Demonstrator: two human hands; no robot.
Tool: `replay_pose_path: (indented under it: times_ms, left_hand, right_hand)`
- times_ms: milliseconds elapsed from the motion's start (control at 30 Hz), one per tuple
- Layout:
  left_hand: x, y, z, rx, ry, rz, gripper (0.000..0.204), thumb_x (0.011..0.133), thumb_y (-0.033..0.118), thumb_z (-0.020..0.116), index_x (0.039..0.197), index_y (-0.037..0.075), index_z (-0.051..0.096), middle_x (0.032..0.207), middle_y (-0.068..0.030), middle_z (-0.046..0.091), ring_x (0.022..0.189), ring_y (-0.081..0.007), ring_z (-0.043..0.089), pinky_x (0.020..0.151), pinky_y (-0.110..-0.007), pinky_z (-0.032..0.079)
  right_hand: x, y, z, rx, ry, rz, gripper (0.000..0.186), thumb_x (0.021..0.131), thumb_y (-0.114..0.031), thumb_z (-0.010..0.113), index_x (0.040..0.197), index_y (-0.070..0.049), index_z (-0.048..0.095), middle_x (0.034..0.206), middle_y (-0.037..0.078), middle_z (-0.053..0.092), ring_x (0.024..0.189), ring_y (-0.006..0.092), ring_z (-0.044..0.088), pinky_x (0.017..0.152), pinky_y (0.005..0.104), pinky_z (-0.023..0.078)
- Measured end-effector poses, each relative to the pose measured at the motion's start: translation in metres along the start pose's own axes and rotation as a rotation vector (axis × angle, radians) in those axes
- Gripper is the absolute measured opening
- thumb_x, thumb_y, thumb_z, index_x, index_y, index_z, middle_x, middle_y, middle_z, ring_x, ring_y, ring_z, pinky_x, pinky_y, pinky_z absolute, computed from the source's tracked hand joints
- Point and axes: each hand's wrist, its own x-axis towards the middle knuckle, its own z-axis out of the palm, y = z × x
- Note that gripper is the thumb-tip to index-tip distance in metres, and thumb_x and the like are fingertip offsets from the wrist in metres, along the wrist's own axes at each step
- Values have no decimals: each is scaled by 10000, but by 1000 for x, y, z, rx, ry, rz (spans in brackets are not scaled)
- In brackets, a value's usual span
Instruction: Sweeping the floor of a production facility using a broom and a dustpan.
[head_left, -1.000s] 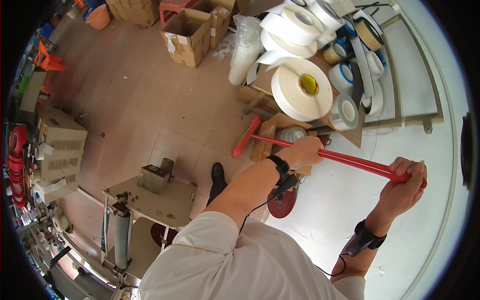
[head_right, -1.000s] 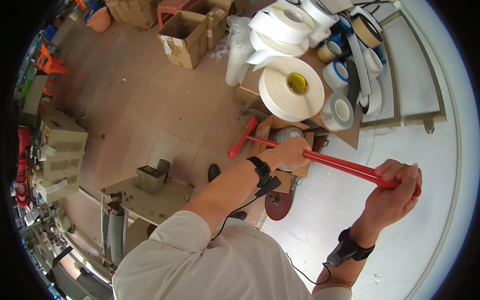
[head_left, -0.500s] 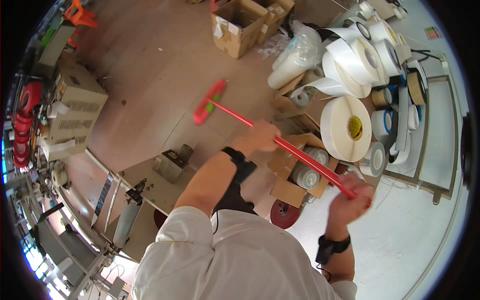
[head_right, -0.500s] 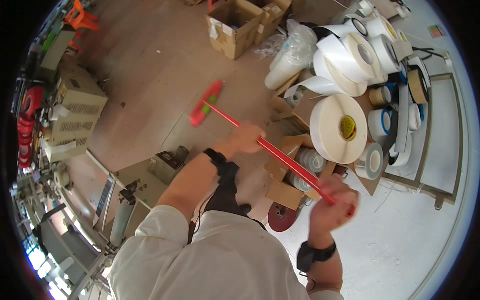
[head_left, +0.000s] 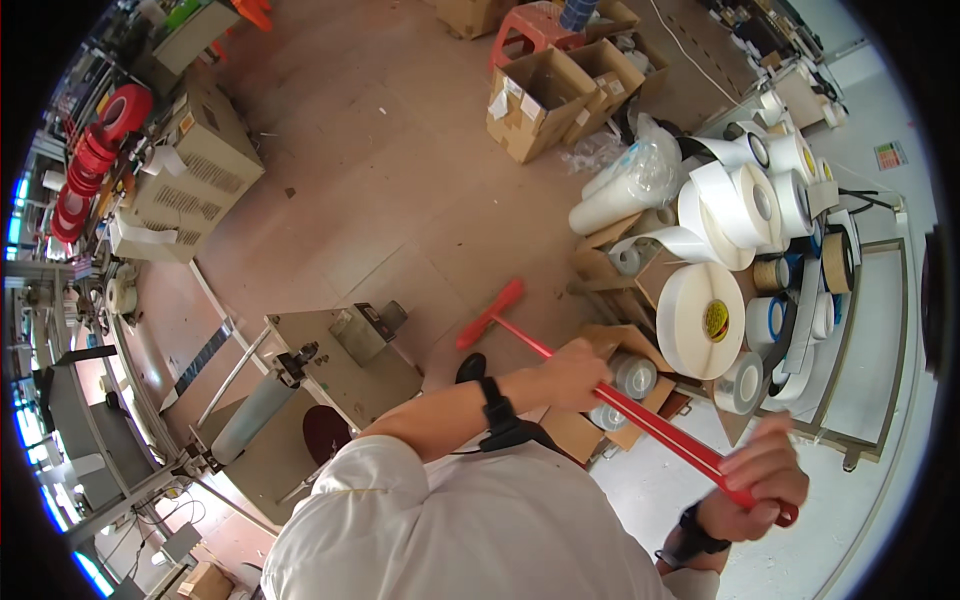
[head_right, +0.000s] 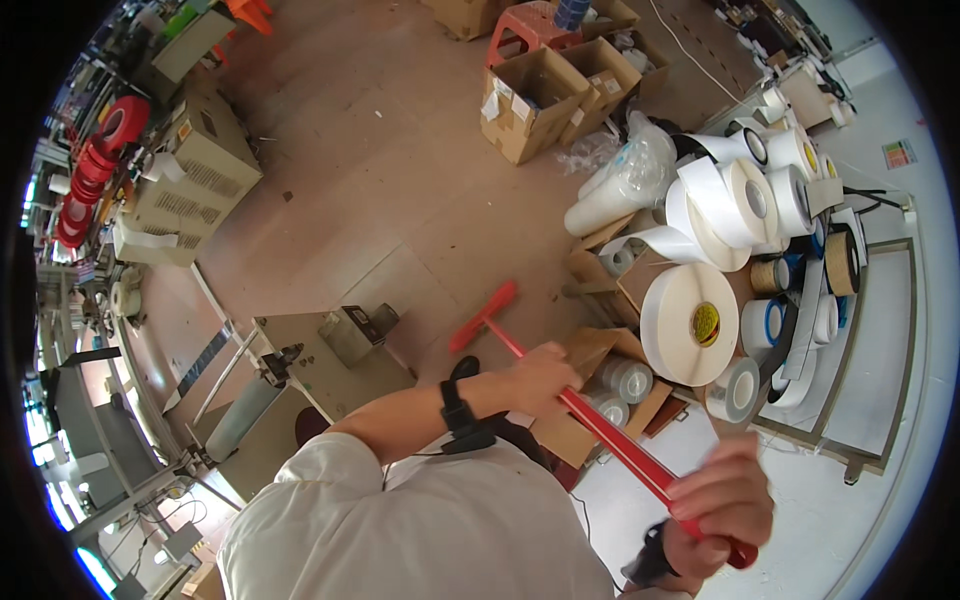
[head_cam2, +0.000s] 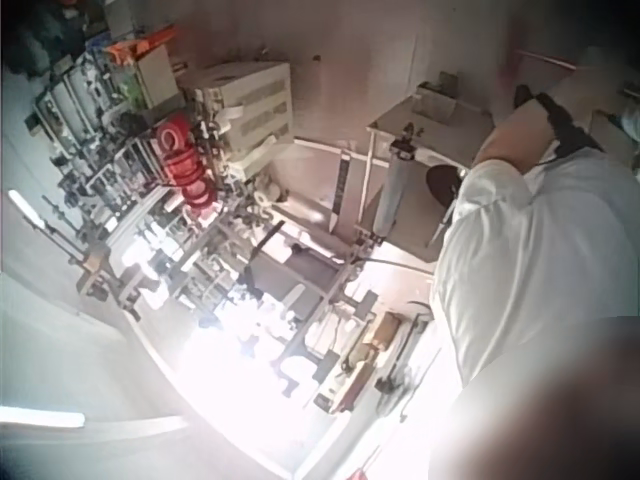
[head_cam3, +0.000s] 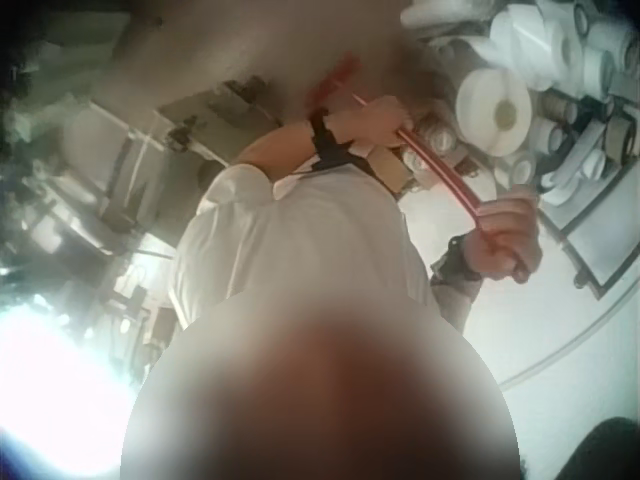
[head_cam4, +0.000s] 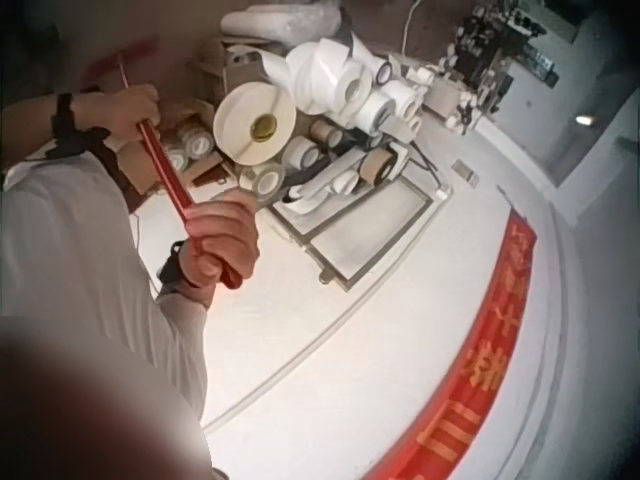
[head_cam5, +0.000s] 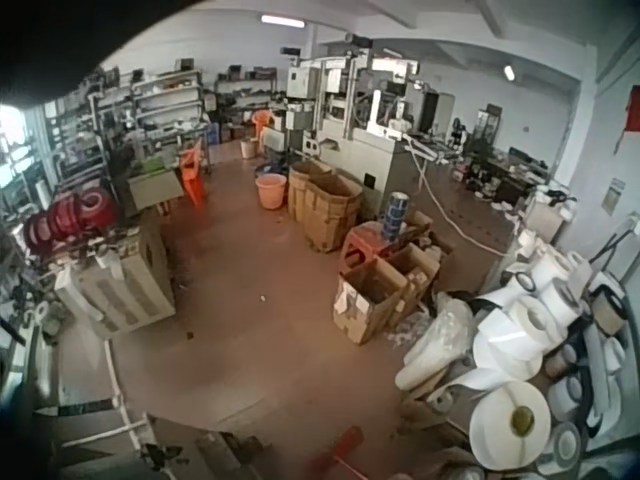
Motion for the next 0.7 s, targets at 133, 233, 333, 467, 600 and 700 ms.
replay_pose_path:
  times_ms: [133, 233, 333, 467, 600, 700]
  left_hand:
    - [-39, -58, -5, 98, 263, -136, 272, 793, 394, 697, 710, 135, 703, 680, -98, 641, 861, -318, 635, 916, -427, 448]
    - [-56, -123, -44, 234, 129, -489, 258, 826, 405, 658, 837, 160, 738, 781, -91, 681, 882, -293, 662, 944, -434, 444]
    - [-41, -161, -81, 531, 74, -627, 329, 871, 440, 600, 909, 146, 742, 818, -106, 694, 892, -283, 675, 946, -451, 442]
    - [39, -124, -96, 445, 257, -505, 297, 864, 401, 623, 821, 127, 728, 792, -110, 673, 845, -296, 661, 969, -431, 433]
    - [138, -50, -86, 165, 400, 45, 298, 819, 368, 682, 695, 98, 656, 698, -125, 631, 773, -336, 636, 830, -434, 496]
    - [188, -50, -90, 86, 235, 127, 289, 791, 340, 691, 692, 74, 635, 692, -151, 617, 753, -364, 626, 720, -453, 500]
  right_hand:
    - [-14, 39, 34, 299, -64, -37, 373, 998, -339, 492, 693, -125, 469, 675, 25, 626, 625, 162, 587, 808, 385, 408]
    - [-17, 83, 71, 137, -239, 95, 233, 961, -132, 461, 758, -50, 541, 813, 102, 695, 779, 230, 675, 717, 380, 486]
    - [-19, 119, 96, 199, -146, 240, 165, 945, -45, 435, 814, -27, 533, 823, 127, 675, 844, 264, 674, 779, 411, 507]
    - [27, 137, 46, 274, 12, 196, 137, 987, -127, 444, 887, -48, 494, 717, 107, 633, 787, 268, 676, 810, 438, 508]
    - [99, 98, -34, 259, 229, -198, 334, 1003, -373, 464, 836, -85, 488, 645, 63, 607, 626, 216, 616, 721, 423, 438]
    - [143, 97, -32, 16, 43, -170, 265, 1001, -276, 429, 836, -82, 504, 674, 84, 630, 628, 225, 628, 747, 398, 445]
